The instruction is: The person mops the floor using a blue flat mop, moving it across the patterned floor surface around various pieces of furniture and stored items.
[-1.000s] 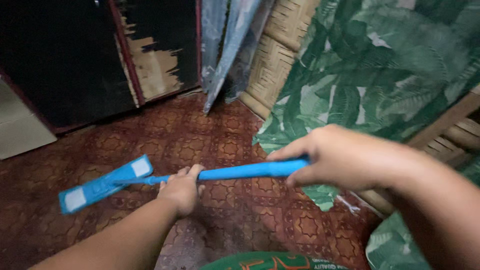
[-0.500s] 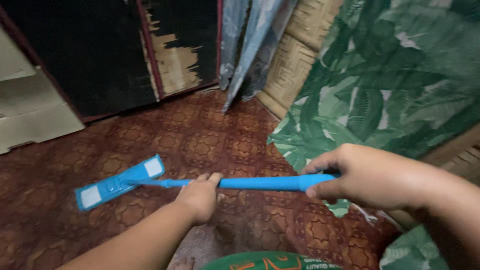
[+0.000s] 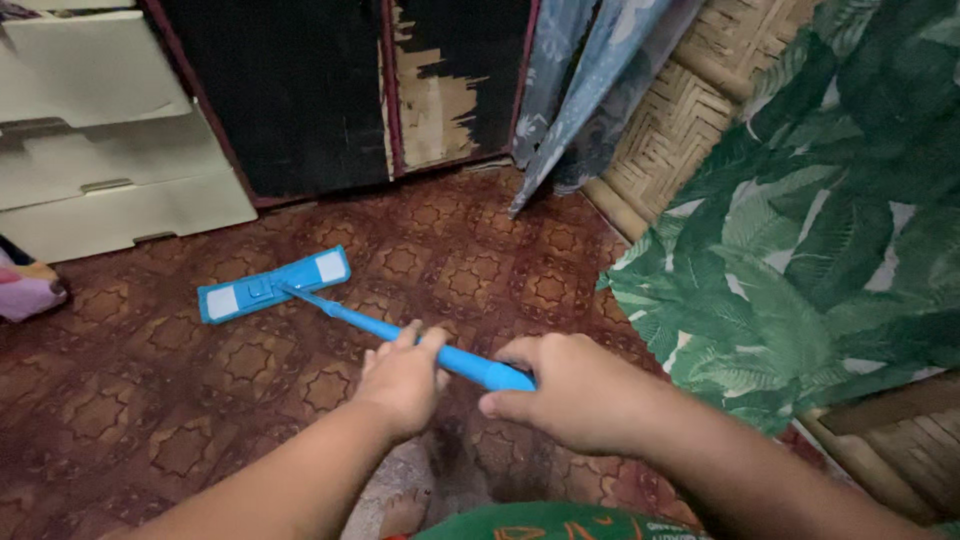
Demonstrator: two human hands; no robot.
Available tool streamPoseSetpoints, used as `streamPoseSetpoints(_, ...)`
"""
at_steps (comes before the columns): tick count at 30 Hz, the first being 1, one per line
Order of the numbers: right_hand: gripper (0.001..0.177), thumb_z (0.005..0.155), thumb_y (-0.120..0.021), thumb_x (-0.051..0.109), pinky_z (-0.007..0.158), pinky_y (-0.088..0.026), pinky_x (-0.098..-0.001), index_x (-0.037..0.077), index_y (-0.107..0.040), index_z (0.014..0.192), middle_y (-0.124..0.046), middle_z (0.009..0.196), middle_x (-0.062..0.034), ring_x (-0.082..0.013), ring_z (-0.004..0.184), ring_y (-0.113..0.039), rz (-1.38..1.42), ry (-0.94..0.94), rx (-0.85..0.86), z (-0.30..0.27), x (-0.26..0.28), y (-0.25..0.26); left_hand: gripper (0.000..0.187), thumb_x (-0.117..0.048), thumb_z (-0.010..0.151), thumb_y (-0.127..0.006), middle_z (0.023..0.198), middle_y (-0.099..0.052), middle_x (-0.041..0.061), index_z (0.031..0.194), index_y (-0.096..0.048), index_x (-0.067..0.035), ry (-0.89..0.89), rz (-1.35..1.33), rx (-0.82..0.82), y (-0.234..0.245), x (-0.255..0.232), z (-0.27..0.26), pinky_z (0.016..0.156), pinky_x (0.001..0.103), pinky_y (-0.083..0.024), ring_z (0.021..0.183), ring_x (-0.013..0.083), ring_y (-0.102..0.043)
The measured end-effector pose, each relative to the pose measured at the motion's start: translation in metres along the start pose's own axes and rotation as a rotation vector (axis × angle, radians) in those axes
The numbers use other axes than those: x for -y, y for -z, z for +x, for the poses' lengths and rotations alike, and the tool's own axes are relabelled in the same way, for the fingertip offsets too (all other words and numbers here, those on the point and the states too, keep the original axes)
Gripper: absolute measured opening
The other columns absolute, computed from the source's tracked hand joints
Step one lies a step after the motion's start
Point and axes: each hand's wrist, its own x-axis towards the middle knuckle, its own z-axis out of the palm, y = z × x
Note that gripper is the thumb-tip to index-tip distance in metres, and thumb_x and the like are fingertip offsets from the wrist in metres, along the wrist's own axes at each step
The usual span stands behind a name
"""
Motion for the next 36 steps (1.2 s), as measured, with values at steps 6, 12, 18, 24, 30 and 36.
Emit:
streamPoseSetpoints(6, 0.070, 0.076, -0.084, 0.036, 0.074, -0.063, -0.0431, 0.021, -0.058, 0.139, -0.084, 0.096, -0.0132, -0.0342, 0.084, -0.078, 0.266, -0.247, 0.122, -0.021, -0.030, 0.042, 0.052, -0.030, 0.094, -0.063, 0.163, -0.029, 0.015, 0.143, -0.046, -0.026, -0.043, -0.028, -0.093, -0.003, -0.001, 0.021, 0.120, 0.063, -0.023, 0.147, 0.0407, -0.033)
streamPoseSetpoints(12, 0.038, 0.087, -0.075, 0.032, 0.097, -0.048, -0.0414, 0.014, -0.075, 0.121, -0.065, 0.142, -0.0173, -0.0349, 0.122, -0.063, -0.415, 0.289, -0.466, -0.046, -0.096, 0.049, 0.052, -0.032, 0.094, -0.064, 0.162, -0.031, 0.014, 0.143, -0.046, -0.026, -0.030, 0.025, -0.053, -0.001, -0.014, 0.034, 0.120, 0.064, -0.023, 0.148, 0.0397, -0.032)
streamPoseSetpoints(18, 0.055, 0.092, -0.069, 0.046, 0.094, -0.052, -0.0408, 0.012, -0.066, 0.136, -0.071, 0.121, -0.0151, -0.0308, 0.108, -0.070, -0.048, -0.020, -0.369, -0.038, -0.040, 0.028, 0.052, -0.032, 0.094, -0.066, 0.161, -0.032, 0.014, 0.142, -0.046, -0.026, -0.032, 0.028, -0.041, -0.003, -0.027, 0.031, 0.119, 0.062, -0.027, 0.145, 0.0394, -0.036)
streamPoseSetpoints(24, 0.048, 0.082, -0.076, 0.049, 0.082, -0.058, -0.0433, 0.023, -0.074, 0.122, -0.077, 0.092, -0.0129, -0.0314, 0.084, -0.076, -0.066, -0.304, -0.161, -0.039, -0.013, 0.036, 0.048, -0.031, 0.094, -0.066, 0.157, -0.038, 0.017, 0.137, -0.049, -0.021, -0.089, 0.007, -0.072, -0.008, -0.044, 0.022, 0.114, 0.053, -0.038, 0.138, 0.0425, -0.045)
streamPoseSetpoints(30, 0.040, 0.082, -0.078, 0.044, 0.072, -0.058, -0.0389, 0.024, -0.078, 0.116, -0.079, 0.081, -0.0096, -0.0247, 0.071, -0.076, 0.051, -0.336, -0.271, -0.061, -0.024, 0.036, 0.044, -0.026, 0.090, -0.068, 0.155, -0.042, 0.015, 0.131, -0.052, -0.017, -0.180, -0.102, -0.116, -0.022, -0.041, 0.023, 0.113, 0.049, -0.039, 0.137, 0.0444, -0.044)
streamPoseSetpoints(36, 0.030, 0.084, -0.081, 0.036, 0.054, -0.048, -0.0335, 0.016, -0.084, 0.105, -0.069, 0.064, -0.0071, -0.0147, 0.057, -0.058, 0.162, -0.304, -0.409, -0.112, -0.032, 0.059, 0.052, -0.021, 0.090, -0.069, 0.155, -0.032, 0.030, 0.137, -0.046, -0.012, -0.201, -0.231, -0.210, -0.043, -0.042, 0.028, 0.109, 0.054, -0.035, 0.134, 0.0515, -0.035)
